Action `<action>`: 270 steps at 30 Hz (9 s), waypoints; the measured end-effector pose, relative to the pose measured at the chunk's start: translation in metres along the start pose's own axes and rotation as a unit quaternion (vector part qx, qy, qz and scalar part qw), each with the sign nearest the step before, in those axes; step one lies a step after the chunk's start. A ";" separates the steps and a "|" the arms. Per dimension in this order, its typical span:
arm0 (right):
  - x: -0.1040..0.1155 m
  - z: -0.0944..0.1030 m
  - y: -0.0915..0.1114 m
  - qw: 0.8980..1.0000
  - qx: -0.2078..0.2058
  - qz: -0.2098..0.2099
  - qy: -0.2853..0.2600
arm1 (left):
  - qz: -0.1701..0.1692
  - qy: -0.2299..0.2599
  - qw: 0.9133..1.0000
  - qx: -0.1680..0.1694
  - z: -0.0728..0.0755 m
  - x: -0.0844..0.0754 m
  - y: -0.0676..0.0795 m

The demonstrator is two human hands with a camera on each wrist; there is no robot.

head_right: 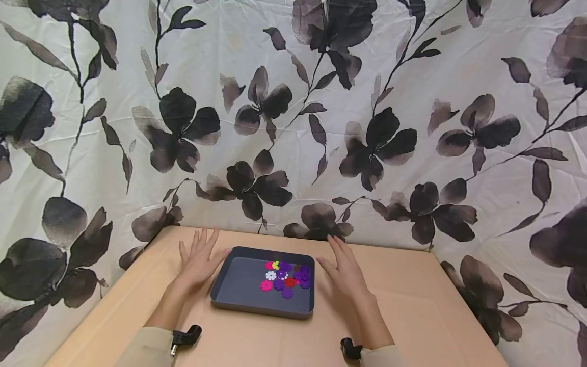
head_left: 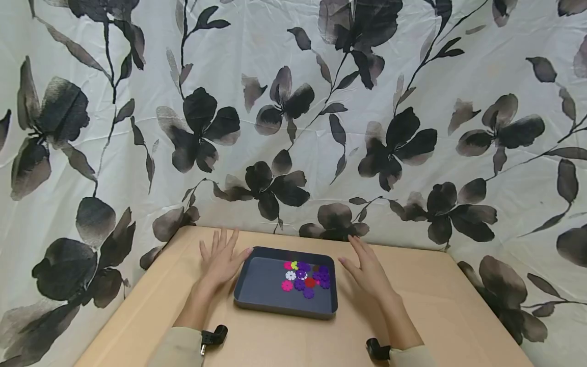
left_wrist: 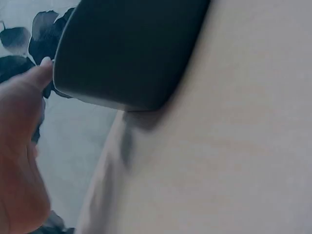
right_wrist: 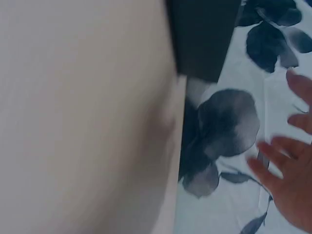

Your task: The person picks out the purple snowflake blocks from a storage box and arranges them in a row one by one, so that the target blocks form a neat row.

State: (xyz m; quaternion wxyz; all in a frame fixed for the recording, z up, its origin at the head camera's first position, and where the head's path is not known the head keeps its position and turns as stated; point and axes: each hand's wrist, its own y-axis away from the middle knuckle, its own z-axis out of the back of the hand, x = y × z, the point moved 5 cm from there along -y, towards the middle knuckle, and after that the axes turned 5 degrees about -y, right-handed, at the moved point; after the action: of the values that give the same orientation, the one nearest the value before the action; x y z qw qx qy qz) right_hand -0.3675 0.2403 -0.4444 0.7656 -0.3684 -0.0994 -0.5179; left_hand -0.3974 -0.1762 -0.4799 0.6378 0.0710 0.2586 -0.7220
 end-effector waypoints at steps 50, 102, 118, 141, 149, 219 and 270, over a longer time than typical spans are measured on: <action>0.057 -0.109 -0.015 0.961 0.253 0.009 -0.107 | -0.016 0.251 0.959 0.128 -0.038 0.005 0.011; -0.055 -0.007 0.003 0.956 0.069 -0.141 -0.246 | -0.026 0.242 0.961 0.131 -0.030 0.000 0.014; -0.068 -0.024 0.009 0.967 0.133 -0.146 -0.159 | -0.029 0.238 0.962 0.130 -0.033 0.002 0.012; -0.060 -0.027 0.009 0.971 0.129 -0.135 -0.148 | -0.026 0.246 0.960 0.130 -0.035 0.004 0.013; -0.048 -0.013 -0.001 0.977 0.052 -0.115 -0.170 | -0.024 0.248 0.960 0.130 -0.034 0.004 0.013; 0.007 -0.066 -0.027 0.968 0.222 -0.033 -0.109 | -0.026 0.252 0.959 0.129 -0.033 0.001 0.012; -0.065 -0.011 0.006 0.953 0.070 -0.134 -0.264 | -0.029 0.247 0.960 0.126 -0.036 0.004 0.012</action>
State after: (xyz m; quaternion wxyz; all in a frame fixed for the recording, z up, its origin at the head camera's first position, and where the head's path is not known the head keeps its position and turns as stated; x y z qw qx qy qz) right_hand -0.3934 0.2813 -0.4894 0.6598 -0.4205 -0.3823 -0.4916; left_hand -0.3945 -0.1632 -0.5159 0.5188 0.3197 0.3169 -0.7268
